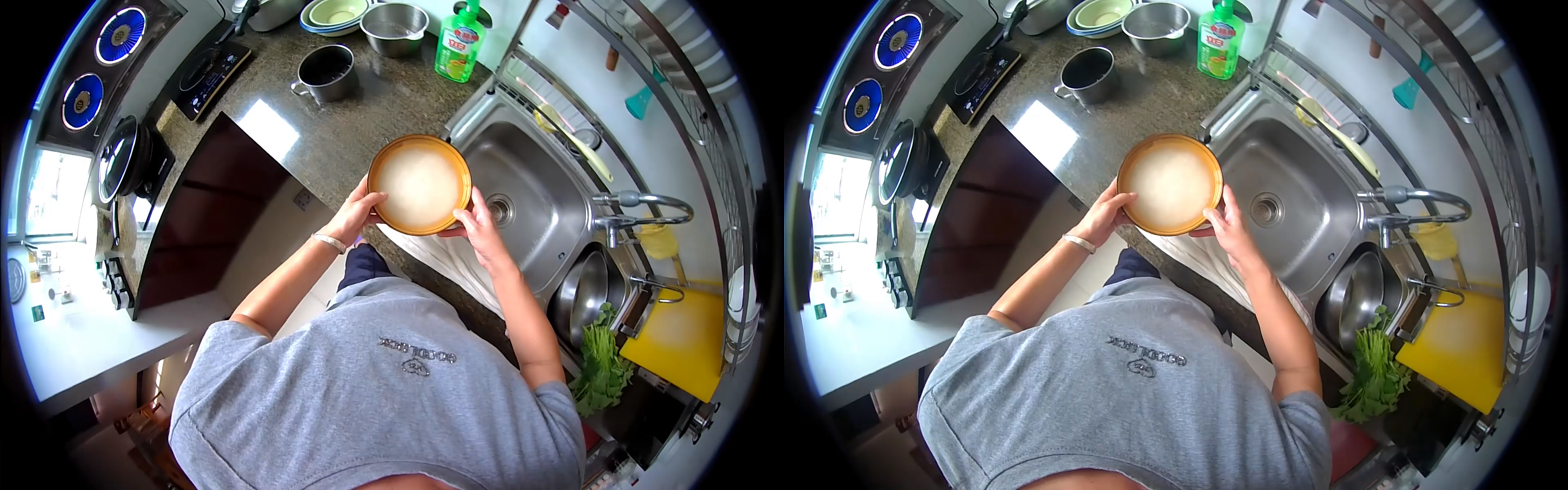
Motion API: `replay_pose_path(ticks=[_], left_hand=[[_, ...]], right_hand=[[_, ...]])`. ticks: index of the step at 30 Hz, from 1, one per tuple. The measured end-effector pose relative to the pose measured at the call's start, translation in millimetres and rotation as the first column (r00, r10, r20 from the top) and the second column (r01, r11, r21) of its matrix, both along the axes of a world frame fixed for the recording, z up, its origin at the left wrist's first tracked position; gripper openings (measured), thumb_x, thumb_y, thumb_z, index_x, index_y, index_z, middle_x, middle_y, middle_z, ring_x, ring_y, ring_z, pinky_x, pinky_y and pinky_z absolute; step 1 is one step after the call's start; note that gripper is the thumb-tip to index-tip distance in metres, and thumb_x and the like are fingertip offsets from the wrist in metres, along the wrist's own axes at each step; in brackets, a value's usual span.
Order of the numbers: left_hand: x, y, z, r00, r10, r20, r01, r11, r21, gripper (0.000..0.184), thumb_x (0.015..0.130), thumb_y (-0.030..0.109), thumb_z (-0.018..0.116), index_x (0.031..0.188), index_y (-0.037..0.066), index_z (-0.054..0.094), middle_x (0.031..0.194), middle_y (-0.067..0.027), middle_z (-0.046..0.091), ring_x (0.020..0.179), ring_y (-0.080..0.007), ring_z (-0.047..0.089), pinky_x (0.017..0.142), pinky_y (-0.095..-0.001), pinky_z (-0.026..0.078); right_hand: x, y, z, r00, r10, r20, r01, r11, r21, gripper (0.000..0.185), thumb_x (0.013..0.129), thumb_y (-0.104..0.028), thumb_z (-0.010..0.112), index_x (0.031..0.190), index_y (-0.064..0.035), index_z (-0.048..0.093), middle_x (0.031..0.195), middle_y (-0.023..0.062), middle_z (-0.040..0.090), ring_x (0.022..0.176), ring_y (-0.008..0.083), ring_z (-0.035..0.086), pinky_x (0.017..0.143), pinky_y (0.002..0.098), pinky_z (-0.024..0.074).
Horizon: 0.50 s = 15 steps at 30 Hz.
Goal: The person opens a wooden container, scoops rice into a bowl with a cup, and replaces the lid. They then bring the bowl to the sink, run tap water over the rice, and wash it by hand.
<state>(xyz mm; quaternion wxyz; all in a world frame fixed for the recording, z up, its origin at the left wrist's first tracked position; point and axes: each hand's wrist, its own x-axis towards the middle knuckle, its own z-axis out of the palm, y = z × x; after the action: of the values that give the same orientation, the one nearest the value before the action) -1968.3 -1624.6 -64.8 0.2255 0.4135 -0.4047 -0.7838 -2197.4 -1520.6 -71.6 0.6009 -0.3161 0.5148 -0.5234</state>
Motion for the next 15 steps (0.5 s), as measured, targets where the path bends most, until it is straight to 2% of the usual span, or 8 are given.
replay_pose_path(ticks=[2,3,6,13,15], left_hand=[[13.0,-19.6,-5.8,0.998,-0.041,-0.037,0.043,0.998,0.050,0.057,0.096,0.021,0.047,0.147,0.017,0.020,0.132,-0.0097,0.047,0.114,-0.0220,0.054,0.090,-0.0420,0.050],[19.1,-29.5,-7.2,0.998,-0.049,-0.041,0.051,0.998,0.048,0.057,0.096,0.021,0.047,0.147,0.017,0.020,0.132,-0.0097,0.047,0.114,-0.0220,0.054,0.090,-0.0420,0.050],[33.3,-62.8,-15.3,0.994,-0.109,0.004,0.108,0.992,0.059,0.057,0.098,0.032,0.045,0.146,0.018,0.020,0.137,-0.0072,0.042,0.123,-0.0230,0.046,0.097,-0.0458,0.044],[53.9,-132.4,-36.8,0.979,-0.202,0.009,0.199,0.973,0.118,0.054,0.098,0.033,0.044,0.145,0.018,0.023,0.136,-0.0067,0.043,0.121,-0.0231,0.047,0.098,-0.0473,0.043],[55.6,-147.3,-46.8,0.975,-0.221,-0.013,0.220,0.966,0.134,0.051,0.099,0.032,0.042,0.145,0.021,0.022,0.131,-0.0078,0.049,0.116,-0.0227,0.052,0.090,-0.0448,0.048]], right_hand=[[11.7,-17.8,-6.3,0.998,0.021,0.057,-0.022,1.000,0.014,0.051,0.093,-0.007,0.045,0.141,-0.0105,0.028,0.128,0.0092,0.048,0.107,0.0206,0.056,0.075,0.0369,0.0587],[19.2,-26.1,-9.5,0.999,0.013,0.052,-0.014,1.000,0.011,0.051,0.093,-0.007,0.045,0.141,-0.0105,0.028,0.128,0.0092,0.048,0.107,0.0206,0.056,0.075,0.0369,0.0587],[40.7,-50.5,-16.7,0.993,-0.074,0.092,0.069,0.996,0.059,0.053,0.092,-0.006,0.048,0.140,-0.0104,0.028,0.128,0.0092,0.048,0.109,0.0210,0.055,0.078,0.0370,0.0567],[76.5,-100.9,-38.9,0.982,-0.167,0.091,0.155,0.980,0.126,0.053,0.092,-0.006,0.047,0.141,-0.0117,0.027,0.126,0.0096,0.050,0.107,0.0203,0.057,0.076,0.0360,0.0576],[82.8,-108.7,-47.0,0.973,-0.215,0.080,0.204,0.971,0.125,0.052,0.092,-0.005,0.047,0.140,-0.0117,0.028,0.124,0.0098,0.051,0.105,0.0207,0.058,0.075,0.0363,0.0575]])
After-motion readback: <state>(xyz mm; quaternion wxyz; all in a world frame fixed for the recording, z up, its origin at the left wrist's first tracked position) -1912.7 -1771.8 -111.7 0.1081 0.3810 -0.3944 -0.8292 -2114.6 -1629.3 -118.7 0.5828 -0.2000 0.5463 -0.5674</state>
